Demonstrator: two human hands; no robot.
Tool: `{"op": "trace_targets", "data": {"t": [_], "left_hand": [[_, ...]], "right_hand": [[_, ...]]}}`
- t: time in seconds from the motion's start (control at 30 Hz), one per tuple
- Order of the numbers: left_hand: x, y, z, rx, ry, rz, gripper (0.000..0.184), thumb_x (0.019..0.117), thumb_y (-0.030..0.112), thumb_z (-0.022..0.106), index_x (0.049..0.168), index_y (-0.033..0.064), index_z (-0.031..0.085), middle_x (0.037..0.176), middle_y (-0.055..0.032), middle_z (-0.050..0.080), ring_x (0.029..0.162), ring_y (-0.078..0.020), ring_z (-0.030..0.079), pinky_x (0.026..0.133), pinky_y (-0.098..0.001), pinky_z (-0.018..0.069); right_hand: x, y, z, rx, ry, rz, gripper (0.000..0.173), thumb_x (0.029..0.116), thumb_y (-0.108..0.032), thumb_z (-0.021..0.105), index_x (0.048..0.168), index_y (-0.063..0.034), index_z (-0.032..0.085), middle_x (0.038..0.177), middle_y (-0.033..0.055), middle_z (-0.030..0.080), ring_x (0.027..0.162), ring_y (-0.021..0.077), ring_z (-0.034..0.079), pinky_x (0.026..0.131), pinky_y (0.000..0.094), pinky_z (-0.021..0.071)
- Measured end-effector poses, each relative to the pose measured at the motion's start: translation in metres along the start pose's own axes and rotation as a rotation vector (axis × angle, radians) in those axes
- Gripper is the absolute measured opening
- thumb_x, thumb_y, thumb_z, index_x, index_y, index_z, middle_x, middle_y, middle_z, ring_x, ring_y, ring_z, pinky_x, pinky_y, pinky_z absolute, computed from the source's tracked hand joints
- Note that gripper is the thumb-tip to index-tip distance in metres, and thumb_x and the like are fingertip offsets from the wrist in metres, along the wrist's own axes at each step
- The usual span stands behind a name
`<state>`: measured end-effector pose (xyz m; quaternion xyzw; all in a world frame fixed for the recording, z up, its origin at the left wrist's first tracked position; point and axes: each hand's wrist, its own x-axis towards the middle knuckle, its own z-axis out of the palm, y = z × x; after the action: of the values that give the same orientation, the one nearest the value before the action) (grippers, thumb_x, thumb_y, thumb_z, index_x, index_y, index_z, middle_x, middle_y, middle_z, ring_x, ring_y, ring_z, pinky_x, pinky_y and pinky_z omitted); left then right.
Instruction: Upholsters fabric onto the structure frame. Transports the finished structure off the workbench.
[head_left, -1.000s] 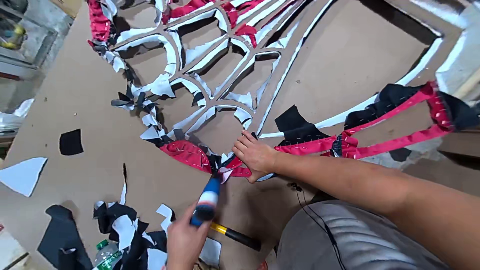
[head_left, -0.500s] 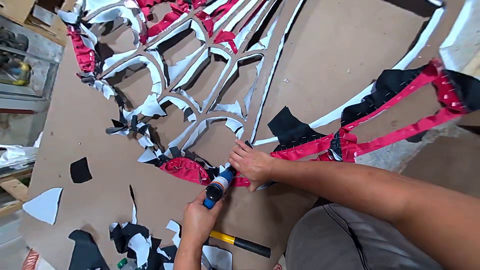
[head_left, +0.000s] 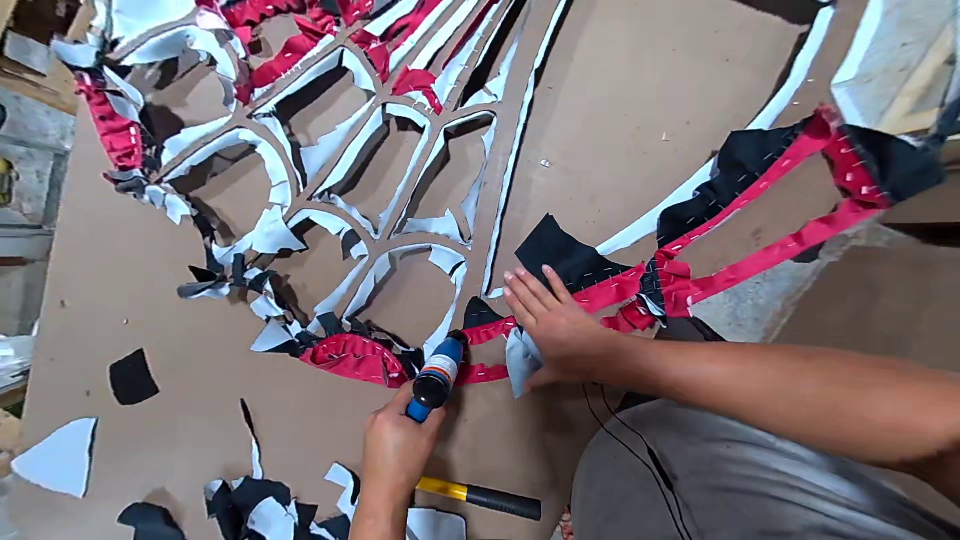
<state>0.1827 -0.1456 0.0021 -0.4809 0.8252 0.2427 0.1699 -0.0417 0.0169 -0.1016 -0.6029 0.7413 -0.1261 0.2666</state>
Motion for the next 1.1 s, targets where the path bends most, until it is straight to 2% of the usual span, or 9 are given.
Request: {"op": "trace_targets", "data": {"t": [0.07,0.17,0.27,0.4,0.5,0.57,0.63,0.8,1.1], "left_hand": [[-0.001,0.001,-0.001,0.016,0.012,0.013,0.027,0.0821,0.033,0.074,0.098,0.0118,0.077,0.077,-0.0053,0.072,0.071,-0.0208,0.07,0.066,-0.0512,0.0566],[0.005,0.001,-0.004,0.067,0.01,0.024,0.026,0.081,0.034,0.074,0.094,0.0118,0.076,0.074,-0.0053,0.071,0.069,-0.0217,0.07,0.065,-0.052,0.0554],[0.012,-0.002,-0.01,0.108,-0.01,0.06,0.03,0.08,0.035,0.072,0.097,0.0107,0.076,0.075,-0.0056,0.071,0.07,-0.0224,0.07,0.065,-0.0524,0.0559],[0.026,-0.005,-0.018,0.138,-0.035,0.172,0.035,0.0779,0.04,0.071,0.097,0.0114,0.077,0.075,-0.0057,0.072,0.07,-0.0211,0.071,0.065,-0.0511,0.0567],[0.043,-0.007,-0.031,0.174,-0.028,0.388,0.039,0.0781,0.045,0.068,0.098,0.0133,0.078,0.075,-0.0037,0.073,0.068,-0.018,0.071,0.062,-0.0488,0.0584],[0.057,-0.003,-0.037,0.214,-0.044,0.54,0.044,0.0782,0.051,0.064,0.099,0.0154,0.079,0.072,-0.0026,0.073,0.065,-0.017,0.071,0.058,-0.0473,0.058],[0.07,0.006,-0.038,0.265,-0.113,0.625,0.046,0.0792,0.052,0.063,0.105,0.0181,0.08,0.076,-0.0023,0.074,0.067,-0.0188,0.072,0.06,-0.0508,0.0586],[0.086,0.015,-0.041,0.342,-0.164,0.663,0.048,0.0789,0.059,0.06,0.101,0.0202,0.079,0.075,0.0001,0.073,0.067,-0.0167,0.072,0.06,-0.049,0.0584],[0.084,0.023,-0.038,0.352,-0.132,0.677,0.045,0.076,0.056,0.062,0.097,0.0195,0.078,0.069,0.0013,0.07,0.063,-0.0157,0.07,0.055,-0.046,0.0565]], "right_hand": [[0.004,-0.006,0.007,-0.013,-0.038,0.004,0.138,0.059,-0.071,0.087,0.16,0.003,0.027,0.17,0.0223,0.016,0.158,0.0379,0.011,0.125,0.0643,0.0064],[0.007,0.002,0.013,-0.011,-0.02,-0.048,0.131,0.0639,-0.057,0.089,0.161,0.0017,0.024,0.165,0.0228,0.029,0.153,0.0374,0.027,0.126,0.061,0.0094],[0.009,0.007,0.015,-0.002,0.041,-0.096,0.13,0.06,-0.06,0.089,0.158,0.0019,0.031,0.158,0.0237,0.039,0.146,0.0388,0.038,0.125,0.0569,0.0185],[0.005,0.006,0.017,0.009,0.088,-0.089,0.131,0.0594,-0.072,0.084,0.156,0.0014,0.035,0.158,0.0221,0.04,0.146,0.0373,0.039,0.126,0.0558,0.0186],[0.004,0.004,0.018,0.032,0.136,-0.064,0.137,0.0565,-0.082,0.079,0.157,0.0007,0.036,0.157,0.0201,0.043,0.146,0.0347,0.04,0.126,0.0542,0.0172],[0.003,0.003,0.02,0.03,0.149,-0.049,0.135,0.0587,-0.081,0.078,0.157,0.0007,0.036,0.157,0.0203,0.043,0.146,0.0346,0.041,0.127,0.0539,0.0168],[0.003,0.002,0.022,0.023,0.158,-0.05,0.131,0.0605,-0.078,0.078,0.156,0.0006,0.036,0.155,0.021,0.045,0.145,0.0357,0.041,0.126,0.0542,0.0183],[0.005,0.005,0.028,0.007,0.231,-0.095,0.129,0.0563,-0.075,0.081,0.152,0.0025,0.043,0.15,0.024,0.049,0.14,0.0388,0.046,0.124,0.0546,0.0246],[0.005,0.004,0.022,-0.018,0.202,-0.116,0.129,0.0567,-0.075,0.081,0.151,0.004,0.043,0.15,0.0253,0.048,0.14,0.0395,0.046,0.124,0.0533,0.0259]]}}
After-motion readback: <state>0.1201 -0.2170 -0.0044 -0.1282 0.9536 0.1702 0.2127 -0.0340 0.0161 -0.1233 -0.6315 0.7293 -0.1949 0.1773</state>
